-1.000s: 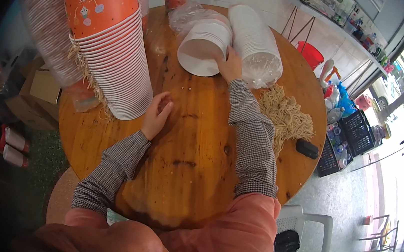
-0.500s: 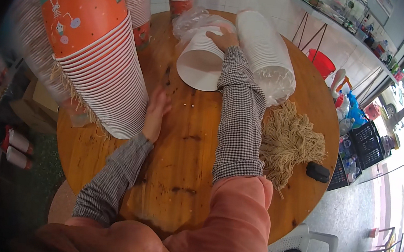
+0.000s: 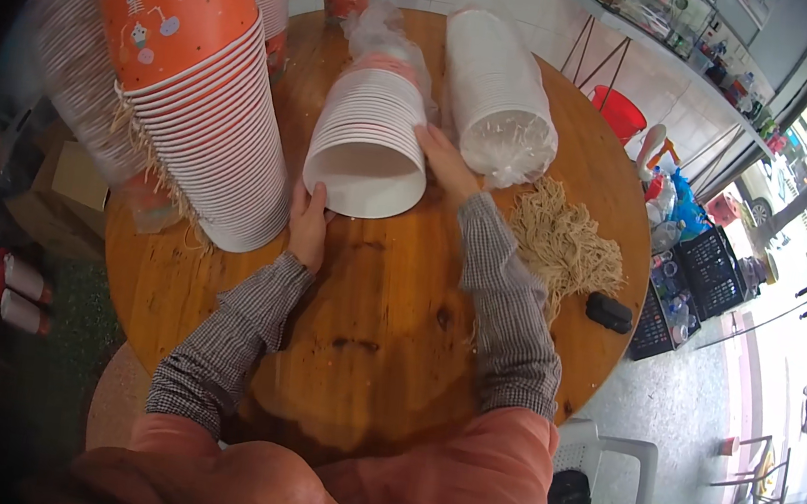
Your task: Attaching thin strings to paper buckets for packaging.
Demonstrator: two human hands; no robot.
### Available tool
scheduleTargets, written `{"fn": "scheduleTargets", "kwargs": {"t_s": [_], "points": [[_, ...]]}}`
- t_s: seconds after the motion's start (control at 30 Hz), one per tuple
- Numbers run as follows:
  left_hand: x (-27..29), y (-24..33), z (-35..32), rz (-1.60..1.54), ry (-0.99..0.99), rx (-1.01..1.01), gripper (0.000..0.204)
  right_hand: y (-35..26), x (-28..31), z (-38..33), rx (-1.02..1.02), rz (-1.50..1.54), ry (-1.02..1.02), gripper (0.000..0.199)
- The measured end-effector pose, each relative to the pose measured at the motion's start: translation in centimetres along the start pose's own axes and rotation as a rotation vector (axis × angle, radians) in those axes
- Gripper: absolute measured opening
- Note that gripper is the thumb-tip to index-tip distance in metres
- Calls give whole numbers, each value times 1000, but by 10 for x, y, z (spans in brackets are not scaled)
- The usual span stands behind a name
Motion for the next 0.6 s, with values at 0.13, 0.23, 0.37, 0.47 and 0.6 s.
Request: {"fn": "scheduleTargets", "kwargs": {"t_s": [0.13, 0.23, 0.37, 0.47, 0.6], "points": [[25, 16, -33, 141, 28, -6, 51, 4, -37, -88, 52, 25, -14, 56], [32, 27, -54, 162, 28, 37, 51, 10, -49, -134, 117, -121, 69, 56], [41, 43, -79, 439, 83, -124, 48, -18, -54, -180, 349, -289, 357, 38], [36, 58, -86, 290, 93, -255, 41, -23, -54, -202, 394, -328, 526, 22], [45, 65, -83, 313, 145, -295, 31, -35, -64, -211, 449, -443, 691, 14]]}}
Point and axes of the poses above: each hand's wrist, its own z-axis towards the middle knuckle, its own x-axis out of the back of the hand, y = z × x, the point moved 10 cm from there along z, towards the middle knuckle, and after that the axes turned 1 degree about -y, right-handed, at the moved point
